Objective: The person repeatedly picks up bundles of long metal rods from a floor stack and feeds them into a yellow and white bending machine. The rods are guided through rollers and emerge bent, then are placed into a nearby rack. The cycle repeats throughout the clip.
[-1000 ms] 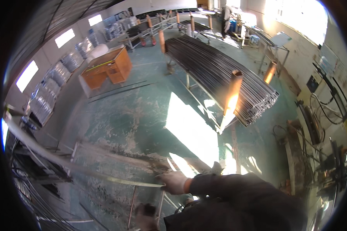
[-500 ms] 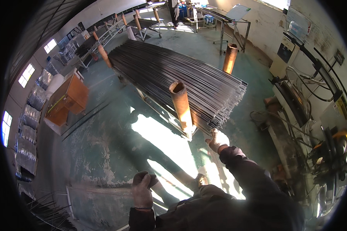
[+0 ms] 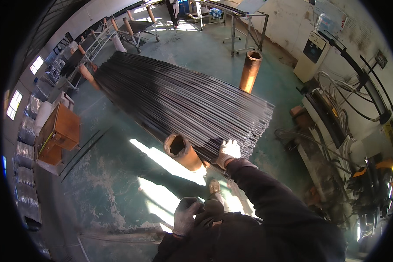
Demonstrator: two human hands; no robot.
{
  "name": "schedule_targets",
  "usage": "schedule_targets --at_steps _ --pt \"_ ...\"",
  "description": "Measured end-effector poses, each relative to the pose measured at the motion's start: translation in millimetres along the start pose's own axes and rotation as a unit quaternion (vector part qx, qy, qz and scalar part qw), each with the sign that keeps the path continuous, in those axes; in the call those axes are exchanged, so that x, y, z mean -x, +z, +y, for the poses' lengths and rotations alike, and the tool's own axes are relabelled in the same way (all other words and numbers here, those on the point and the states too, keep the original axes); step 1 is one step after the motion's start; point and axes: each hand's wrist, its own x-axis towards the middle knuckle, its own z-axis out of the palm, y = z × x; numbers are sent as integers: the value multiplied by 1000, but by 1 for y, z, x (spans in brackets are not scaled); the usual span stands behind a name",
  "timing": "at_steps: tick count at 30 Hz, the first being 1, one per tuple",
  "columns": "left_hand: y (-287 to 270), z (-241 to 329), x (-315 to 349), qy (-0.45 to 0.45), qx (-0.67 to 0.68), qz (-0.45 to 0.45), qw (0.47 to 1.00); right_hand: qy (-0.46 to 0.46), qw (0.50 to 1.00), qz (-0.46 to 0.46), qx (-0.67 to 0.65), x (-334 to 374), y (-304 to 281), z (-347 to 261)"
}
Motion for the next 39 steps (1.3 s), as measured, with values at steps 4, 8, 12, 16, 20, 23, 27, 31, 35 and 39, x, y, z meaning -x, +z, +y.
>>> schedule_targets --at_steps 4,8,12,16,20,23,27,31,35,39 --pt "8 18 -71 -16 43 -25 999 -18 995 -78 -52 -16 -6 4" --pt "25 49 -129 249 -260 -107 927 -80 990 -102 -55 -31 -9 11" --pt "51 81 -151 64 -111 -100 987 -87 971 -182 -126 -61 -20 28" --pt "77 94 -161 25 -105 -54 993 -91 933 -262 -228 -86 -36 50" --pt "99 91 -165 106 -184 -51 976 -138 949 -225 -175 -106 -53 64" --pt "121 86 -165 -32 -26 4 999 -98 939 -270 -189 -119 -70 74" --pt "157 87 -177 -52 36 38 997 -31 895 -340 -288 -126 -100 99" --pt "186 80 -205 -41 73 60 995 -107 940 -224 -233 -101 -123 150" --pt "204 55 -259 -62 169 74 981 -91 935 -235 -249 -22 -129 272" --pt "207 33 -322 -110 317 32 941 15 939 -295 -174 119 -113 427"
